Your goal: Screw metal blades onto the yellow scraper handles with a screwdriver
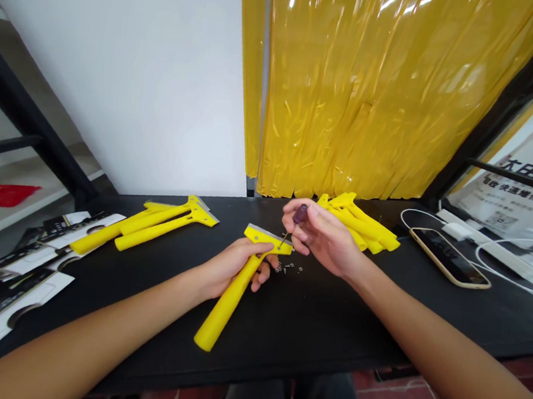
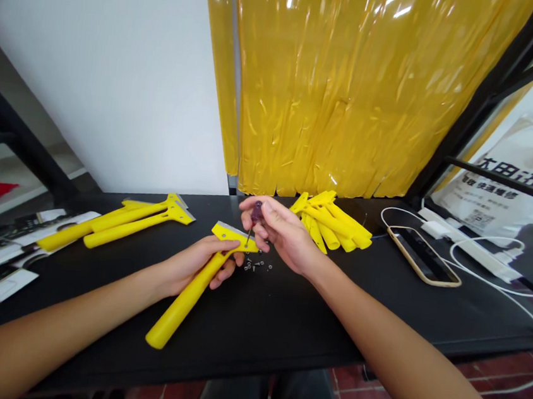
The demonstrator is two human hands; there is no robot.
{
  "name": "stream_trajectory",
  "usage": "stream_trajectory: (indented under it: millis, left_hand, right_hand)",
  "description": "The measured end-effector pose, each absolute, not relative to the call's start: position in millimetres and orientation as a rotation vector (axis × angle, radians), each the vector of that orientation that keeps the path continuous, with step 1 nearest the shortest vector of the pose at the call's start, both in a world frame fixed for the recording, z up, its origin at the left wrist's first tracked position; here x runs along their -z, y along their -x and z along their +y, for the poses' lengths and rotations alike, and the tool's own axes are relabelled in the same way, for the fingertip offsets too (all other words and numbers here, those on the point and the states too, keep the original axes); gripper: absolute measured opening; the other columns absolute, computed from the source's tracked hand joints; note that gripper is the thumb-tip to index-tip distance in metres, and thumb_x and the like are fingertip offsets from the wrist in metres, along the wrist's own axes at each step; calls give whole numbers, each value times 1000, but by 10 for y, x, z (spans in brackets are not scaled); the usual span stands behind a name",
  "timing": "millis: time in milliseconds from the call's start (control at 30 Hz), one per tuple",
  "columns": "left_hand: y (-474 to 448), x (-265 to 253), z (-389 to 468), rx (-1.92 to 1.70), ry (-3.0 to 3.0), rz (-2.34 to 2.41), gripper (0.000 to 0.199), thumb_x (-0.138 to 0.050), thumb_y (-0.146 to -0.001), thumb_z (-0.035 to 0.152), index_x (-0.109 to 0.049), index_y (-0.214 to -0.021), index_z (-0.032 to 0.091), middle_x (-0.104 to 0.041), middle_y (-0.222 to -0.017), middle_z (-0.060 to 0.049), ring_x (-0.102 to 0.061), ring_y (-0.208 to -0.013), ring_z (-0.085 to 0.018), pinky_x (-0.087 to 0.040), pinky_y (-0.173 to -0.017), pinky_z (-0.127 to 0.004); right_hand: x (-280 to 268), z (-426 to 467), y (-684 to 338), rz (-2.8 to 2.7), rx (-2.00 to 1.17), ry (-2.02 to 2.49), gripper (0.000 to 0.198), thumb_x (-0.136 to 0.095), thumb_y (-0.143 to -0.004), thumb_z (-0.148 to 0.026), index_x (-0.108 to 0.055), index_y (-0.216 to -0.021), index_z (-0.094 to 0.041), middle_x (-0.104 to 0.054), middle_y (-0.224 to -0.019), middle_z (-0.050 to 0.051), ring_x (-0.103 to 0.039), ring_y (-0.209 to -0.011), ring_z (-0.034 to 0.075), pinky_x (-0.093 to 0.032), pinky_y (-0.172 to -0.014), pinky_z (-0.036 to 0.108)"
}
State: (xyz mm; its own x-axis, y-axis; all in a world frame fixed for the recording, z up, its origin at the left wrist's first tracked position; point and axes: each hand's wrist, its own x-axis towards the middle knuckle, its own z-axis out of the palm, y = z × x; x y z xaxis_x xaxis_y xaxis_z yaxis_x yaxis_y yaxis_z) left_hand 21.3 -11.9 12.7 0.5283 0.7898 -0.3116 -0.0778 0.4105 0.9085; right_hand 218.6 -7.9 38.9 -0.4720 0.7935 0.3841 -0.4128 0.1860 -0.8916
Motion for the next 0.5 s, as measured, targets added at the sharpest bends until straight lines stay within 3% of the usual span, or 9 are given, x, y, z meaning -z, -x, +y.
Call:
stream_trajectory:
  millis: [133,233,367,500]
  left_hand:
    - [-217,-109,-123,-653,-1013,831,27,-59,-93,30,-67,-77,10,-62,-57,-5,-52,-40,-11,-44,-37,-21]
    - [-218,-102,-132,-642,-1015,837,28,-60,-92,32,-67,-76,10,-62,-57,-5,-52,-40,-11,-44,-37,-21]
    - [-214,-73,-121,-689,-993,821,23,-63,-90,29,-68,-79,9,-67,-68,-8,-56,-46,-12,-47,-40,-22]
    - [-209,-41,-100,-722,-978,822,19,-64,-89,24,-71,-85,6,-71,-84,-13,-61,-55,-12,-50,-44,-22]
  right_hand:
    - [-362,-52,-2157,-1373,-1438,384,22,-57,-96,-46,-56,-100,-25,-51,-76,-2,-33,-58,11,-34,-48,21]
    - [-348,-38,-2161,-1419,-1362,437,26,-57,-96,-47,-59,-91,-22,-56,-81,0,-37,-59,10,-37,-49,21]
    - [-360,-45,-2181,-1479,-1374,469,29,-55,-97,-46,-66,-105,-20,-62,-96,5,-33,-55,8,-35,-46,21]
    - [-357,-32,-2181,-1412,-1457,416,24,-55,-98,-43,-59,-112,-24,-63,-88,2,-31,-52,8,-32,-44,20]
